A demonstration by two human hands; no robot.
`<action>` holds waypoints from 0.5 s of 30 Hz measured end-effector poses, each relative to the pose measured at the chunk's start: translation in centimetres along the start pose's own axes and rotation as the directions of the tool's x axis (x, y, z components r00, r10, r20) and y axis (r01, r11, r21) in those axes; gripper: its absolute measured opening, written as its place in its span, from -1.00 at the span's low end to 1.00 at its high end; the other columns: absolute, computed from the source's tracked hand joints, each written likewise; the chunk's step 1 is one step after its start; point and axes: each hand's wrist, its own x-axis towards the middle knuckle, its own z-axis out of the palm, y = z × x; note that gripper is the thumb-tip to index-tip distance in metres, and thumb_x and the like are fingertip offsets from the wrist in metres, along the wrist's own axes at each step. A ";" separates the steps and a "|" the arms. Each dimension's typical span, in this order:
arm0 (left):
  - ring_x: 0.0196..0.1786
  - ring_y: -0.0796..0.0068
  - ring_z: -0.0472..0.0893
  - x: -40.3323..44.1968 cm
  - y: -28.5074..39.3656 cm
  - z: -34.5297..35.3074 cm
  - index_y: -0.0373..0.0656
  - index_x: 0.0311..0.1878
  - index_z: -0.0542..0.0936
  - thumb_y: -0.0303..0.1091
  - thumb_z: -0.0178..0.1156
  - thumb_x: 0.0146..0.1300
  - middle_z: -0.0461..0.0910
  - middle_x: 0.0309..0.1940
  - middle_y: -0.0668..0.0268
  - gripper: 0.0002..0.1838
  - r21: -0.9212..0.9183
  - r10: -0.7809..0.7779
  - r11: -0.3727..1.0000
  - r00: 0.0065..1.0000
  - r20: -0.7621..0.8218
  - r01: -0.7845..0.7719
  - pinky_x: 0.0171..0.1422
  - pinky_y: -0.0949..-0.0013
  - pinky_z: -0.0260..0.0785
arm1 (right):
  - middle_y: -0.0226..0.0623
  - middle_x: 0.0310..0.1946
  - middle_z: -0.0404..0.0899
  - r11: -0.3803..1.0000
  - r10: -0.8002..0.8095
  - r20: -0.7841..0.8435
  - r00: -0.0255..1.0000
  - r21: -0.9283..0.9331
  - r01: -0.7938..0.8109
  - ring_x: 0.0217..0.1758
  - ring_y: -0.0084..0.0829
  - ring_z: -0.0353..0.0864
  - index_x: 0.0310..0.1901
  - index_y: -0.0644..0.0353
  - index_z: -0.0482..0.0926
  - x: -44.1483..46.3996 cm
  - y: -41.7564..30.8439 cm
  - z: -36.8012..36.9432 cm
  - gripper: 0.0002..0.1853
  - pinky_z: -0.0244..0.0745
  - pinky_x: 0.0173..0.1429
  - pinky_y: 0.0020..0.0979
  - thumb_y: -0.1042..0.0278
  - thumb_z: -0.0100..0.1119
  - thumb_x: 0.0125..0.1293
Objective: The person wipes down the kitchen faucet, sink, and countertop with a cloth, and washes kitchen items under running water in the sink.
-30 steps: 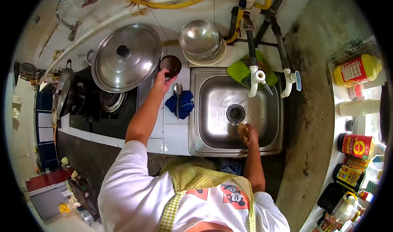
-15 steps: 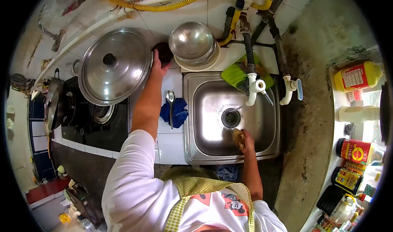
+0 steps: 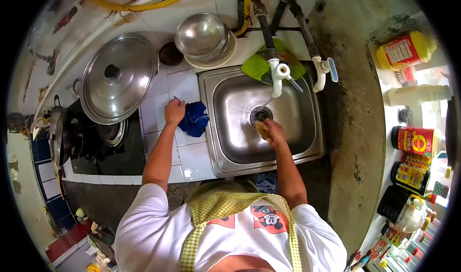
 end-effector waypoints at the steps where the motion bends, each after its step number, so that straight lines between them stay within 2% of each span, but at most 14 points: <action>1: -0.35 -0.04 0.49 -1.3 1.5 -1.3 -0.23 -0.37 0.45 -0.25 -0.01 0.09 0.49 -0.51 0.02 -0.78 -0.054 0.018 0.998 1.000 -0.019 -0.019 -0.22 0.08 0.31 | -0.33 -0.43 0.52 1.000 0.000 0.001 1.000 0.001 0.000 -0.46 -0.43 0.51 -0.29 0.18 0.49 0.2 0.1 0.0 -0.75 0.41 -0.47 -0.38 0.16 0.00 0.20; 3: -0.37 -0.08 0.48 -2.5 3.4 2.1 -0.24 -0.30 0.40 -0.30 -0.04 0.10 0.48 -0.52 -0.02 -0.80 -0.278 0.227 0.933 0.973 -0.037 -0.229 -0.26 0.06 0.31 | -0.32 -0.40 0.52 0.998 0.035 0.014 0.999 0.046 -0.036 -0.46 -0.42 0.52 -0.28 0.17 0.49 -0.4 0.8 -0.5 -0.76 0.42 -0.46 -0.38 0.17 -0.01 0.20; 5: -0.52 0.18 0.48 -4.3 10.1 3.9 -0.24 -0.21 0.39 -0.37 0.01 0.07 0.50 -0.52 0.07 -0.78 -0.400 0.234 0.910 0.933 0.273 -0.112 -0.36 0.20 0.32 | -0.32 -0.40 0.53 0.997 0.063 -0.018 0.998 0.051 -0.062 -0.45 -0.42 0.52 -0.28 0.18 0.49 -0.3 0.7 -0.3 -0.76 0.44 -0.43 -0.39 0.19 0.00 0.19; 6: -0.58 0.32 0.46 -5.3 14.8 2.5 -0.24 -0.13 0.36 -0.41 0.02 0.08 0.51 -0.48 0.14 -0.74 -0.485 0.236 0.874 0.884 0.404 -0.012 -0.41 0.32 0.34 | -0.33 -0.40 0.53 0.998 0.030 -0.029 0.999 0.050 -0.029 -0.46 -0.42 0.52 -0.28 0.18 0.49 0.2 0.9 -0.2 -0.76 0.45 -0.41 -0.39 0.19 0.00 0.19; 7: -0.59 0.47 0.44 -4.7 15.9 6.4 -0.23 -0.18 0.38 -0.44 0.03 0.09 0.49 -0.52 0.23 -0.79 -0.641 0.259 0.754 0.830 0.495 0.146 -0.50 0.41 0.32 | -0.33 -0.40 0.53 0.999 -0.002 -0.042 0.999 0.047 0.004 -0.46 -0.41 0.52 -0.28 0.18 0.49 0.4 0.9 0.1 -0.77 0.45 -0.40 -0.40 0.19 0.01 0.19; 8: -0.62 0.57 0.39 -4.0 17.1 9.6 -0.20 -0.24 0.39 -0.44 0.02 0.12 0.45 -0.56 0.29 -0.87 -0.729 0.246 0.535 0.747 0.617 0.426 -0.58 0.47 0.27 | -0.34 -0.41 0.53 0.993 -0.031 0.007 0.999 0.114 0.030 -0.45 -0.43 0.52 -0.31 0.15 0.49 -1.3 -0.7 1.0 -0.77 0.46 -0.37 -0.42 0.17 0.00 0.20; 9: -0.63 0.54 0.38 -3.5 18.1 11.8 -0.17 -0.31 0.39 -0.44 0.02 0.12 0.42 -0.59 0.29 -0.93 -0.693 0.215 0.486 0.695 0.686 0.533 -0.61 0.46 0.26 | -0.34 -0.41 0.53 0.991 -0.043 -0.011 0.999 0.123 0.044 -0.45 -0.43 0.52 -0.31 0.15 0.49 -0.8 -0.7 1.2 -0.77 0.46 -0.37 -0.42 0.17 0.00 0.20; 11: -0.63 0.52 0.39 -3.0 19.7 13.8 -0.15 -0.35 0.40 -0.46 0.03 0.10 0.43 -0.58 0.27 -0.95 -0.593 0.235 0.329 0.545 0.805 0.735 -0.63 0.44 0.26 | -0.37 -0.43 0.49 0.933 -0.077 0.052 0.996 0.356 0.053 -0.43 -0.51 0.46 -0.33 0.16 0.49 0.8 -0.8 1.0 -0.73 0.40 -0.32 -0.47 0.10 0.02 0.19; 12: -0.63 0.52 0.39 -3.3 20.4 14.4 -0.15 -0.35 0.40 -0.46 0.03 0.10 0.43 -0.58 0.27 -0.95 -0.600 0.239 0.320 0.550 0.800 0.734 -0.63 0.44 0.26 | -0.42 -0.47 0.47 0.957 -0.077 0.071 0.994 0.285 0.054 -0.46 -0.53 0.44 -0.36 0.08 0.46 -2.6 -3.8 2.1 -0.68 0.40 -0.40 -0.45 -0.02 -0.04 0.20; 14: -0.69 0.45 0.37 -4.1 21.5 15.4 -0.20 -0.44 0.43 -0.50 0.06 0.03 0.39 -0.64 0.29 -0.98 -0.526 0.144 0.050 0.515 0.845 0.849 -0.70 0.43 0.19 | -0.43 -0.49 0.46 0.969 -0.029 0.067 0.997 0.248 0.011 -0.48 -0.53 0.44 -0.37 0.05 0.45 -2.1 -3.8 2.0 -0.67 0.39 -0.45 -0.43 -0.06 -0.06 0.20; 15: -0.69 0.45 0.37 -4.3 21.5 16.3 -0.20 -0.44 0.43 -0.50 0.06 0.03 0.39 -0.64 0.29 -0.98 -0.542 0.135 0.036 0.533 0.835 0.840 -0.70 0.43 0.19 | -0.44 -0.50 0.45 0.975 0.017 0.060 0.998 0.222 -0.030 -0.51 -0.53 0.43 -0.37 0.02 0.44 -1.7 -3.9 2.5 -0.66 0.38 -0.51 -0.42 -0.09 -0.08 0.20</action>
